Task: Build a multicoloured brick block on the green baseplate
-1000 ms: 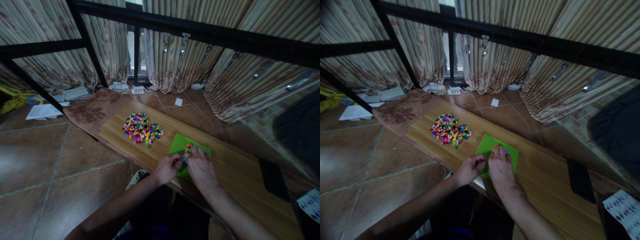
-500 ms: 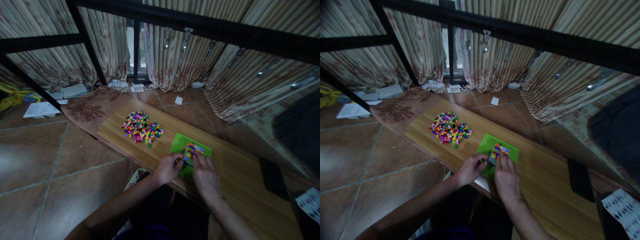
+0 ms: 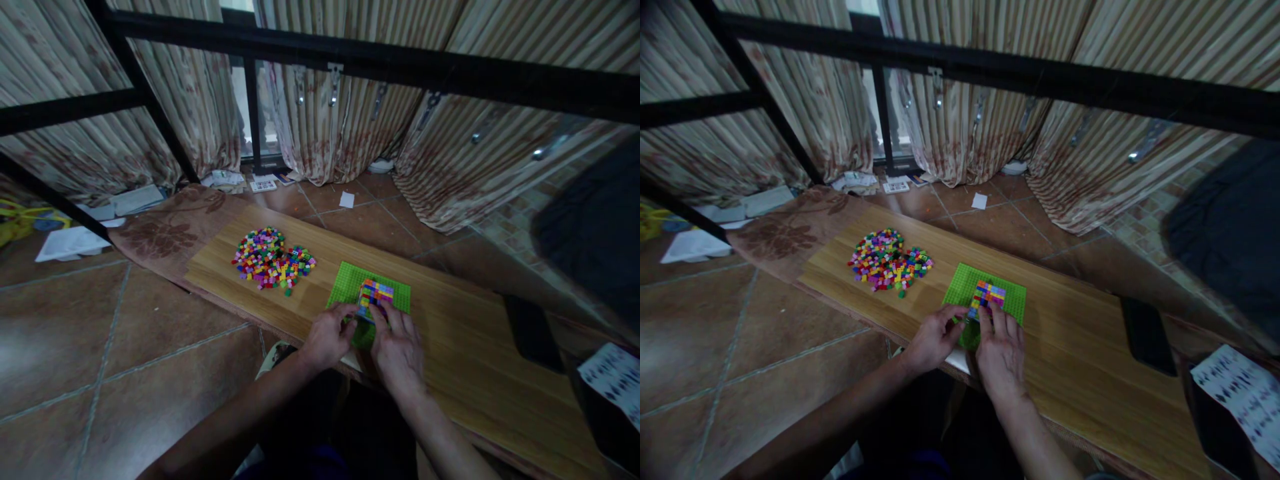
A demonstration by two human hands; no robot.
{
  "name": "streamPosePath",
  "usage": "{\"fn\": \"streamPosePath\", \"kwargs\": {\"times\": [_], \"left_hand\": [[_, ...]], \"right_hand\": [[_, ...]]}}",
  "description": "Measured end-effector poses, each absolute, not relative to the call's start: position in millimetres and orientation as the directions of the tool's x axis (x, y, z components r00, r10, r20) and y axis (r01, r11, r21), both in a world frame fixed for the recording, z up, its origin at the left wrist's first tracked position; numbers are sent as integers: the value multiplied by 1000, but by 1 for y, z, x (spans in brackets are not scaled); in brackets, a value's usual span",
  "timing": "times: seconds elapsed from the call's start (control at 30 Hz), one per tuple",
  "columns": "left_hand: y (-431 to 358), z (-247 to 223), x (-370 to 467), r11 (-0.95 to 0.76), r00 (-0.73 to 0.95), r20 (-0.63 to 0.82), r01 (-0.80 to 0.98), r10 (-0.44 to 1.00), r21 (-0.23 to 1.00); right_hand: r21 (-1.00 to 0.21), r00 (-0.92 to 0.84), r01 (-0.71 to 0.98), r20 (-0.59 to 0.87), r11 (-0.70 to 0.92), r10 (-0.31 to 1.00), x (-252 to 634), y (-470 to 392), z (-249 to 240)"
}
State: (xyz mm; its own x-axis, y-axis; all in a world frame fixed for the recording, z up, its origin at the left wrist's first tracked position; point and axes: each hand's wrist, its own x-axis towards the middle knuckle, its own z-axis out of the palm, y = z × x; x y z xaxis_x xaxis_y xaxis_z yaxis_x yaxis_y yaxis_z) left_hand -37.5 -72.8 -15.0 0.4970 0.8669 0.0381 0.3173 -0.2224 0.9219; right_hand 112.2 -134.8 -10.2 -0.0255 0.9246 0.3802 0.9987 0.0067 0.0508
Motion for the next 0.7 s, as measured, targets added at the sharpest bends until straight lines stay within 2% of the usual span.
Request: {"fn": "streamPosePath", "kwargs": {"times": [0.2,0.5,0.57,0.7], "left_hand": [[-75,-17,-42,-205,482,-3,377,876,903],[-76,-19,-63,-212,447,29,365,894,907],[-74,-21,-73,-204,424,32,366,905,908],[-62,-27,-102,-179,293,49,439,955,881]], "right_hand": [[13,-5,1000,383,0,924,112,-133,-13],[5,7,1000,363,-10,932,113,-133,-7],[-40,38,999,391,-25,920,114,-138,-2],[-211,74,977,448,25,891,102,-166,-6]]}}
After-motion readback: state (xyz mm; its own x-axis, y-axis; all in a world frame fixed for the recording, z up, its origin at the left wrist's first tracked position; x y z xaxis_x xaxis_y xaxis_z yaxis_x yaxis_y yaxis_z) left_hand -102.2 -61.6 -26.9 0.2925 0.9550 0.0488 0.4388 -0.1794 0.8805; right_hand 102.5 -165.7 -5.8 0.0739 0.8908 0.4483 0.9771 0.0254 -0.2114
